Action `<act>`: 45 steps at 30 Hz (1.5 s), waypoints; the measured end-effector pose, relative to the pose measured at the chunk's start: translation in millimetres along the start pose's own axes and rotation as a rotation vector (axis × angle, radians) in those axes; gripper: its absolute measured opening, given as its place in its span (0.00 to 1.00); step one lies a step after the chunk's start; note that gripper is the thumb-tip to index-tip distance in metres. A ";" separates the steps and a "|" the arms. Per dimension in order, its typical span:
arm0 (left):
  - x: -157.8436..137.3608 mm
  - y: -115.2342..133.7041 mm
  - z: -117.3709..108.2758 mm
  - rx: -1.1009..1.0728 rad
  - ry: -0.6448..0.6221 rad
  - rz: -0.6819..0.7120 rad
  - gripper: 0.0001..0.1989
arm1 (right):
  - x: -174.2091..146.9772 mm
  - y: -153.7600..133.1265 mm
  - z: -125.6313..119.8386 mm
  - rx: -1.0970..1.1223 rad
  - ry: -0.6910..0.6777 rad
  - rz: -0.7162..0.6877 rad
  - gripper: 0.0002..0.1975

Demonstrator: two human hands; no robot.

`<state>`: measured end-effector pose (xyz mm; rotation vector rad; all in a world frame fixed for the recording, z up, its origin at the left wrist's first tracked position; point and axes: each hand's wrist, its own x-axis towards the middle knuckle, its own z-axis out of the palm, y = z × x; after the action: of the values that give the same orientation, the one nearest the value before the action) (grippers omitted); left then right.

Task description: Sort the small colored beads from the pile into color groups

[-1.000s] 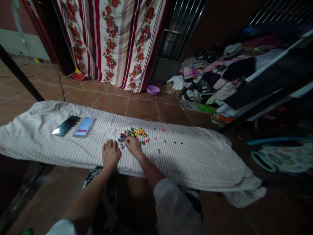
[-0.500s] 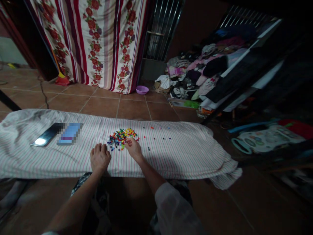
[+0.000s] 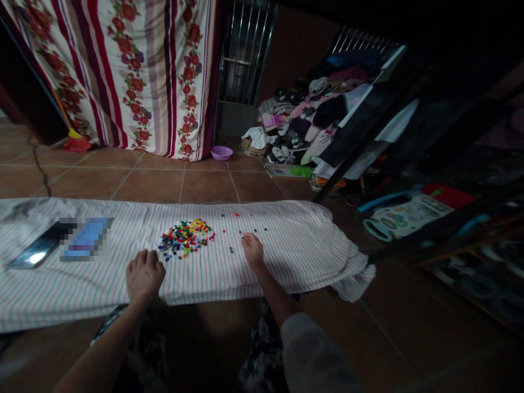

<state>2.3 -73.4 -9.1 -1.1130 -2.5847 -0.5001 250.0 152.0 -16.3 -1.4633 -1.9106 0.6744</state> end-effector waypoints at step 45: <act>1.4 -0.9 1.3 0.115 -0.060 0.011 0.20 | 64.1 47.8 -19.7 -0.356 -0.084 0.004 0.09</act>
<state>0.6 -72.4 -9.9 -1.1188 -2.6200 -0.3162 283.7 226.4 -26.5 -1.6744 -2.1756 0.4159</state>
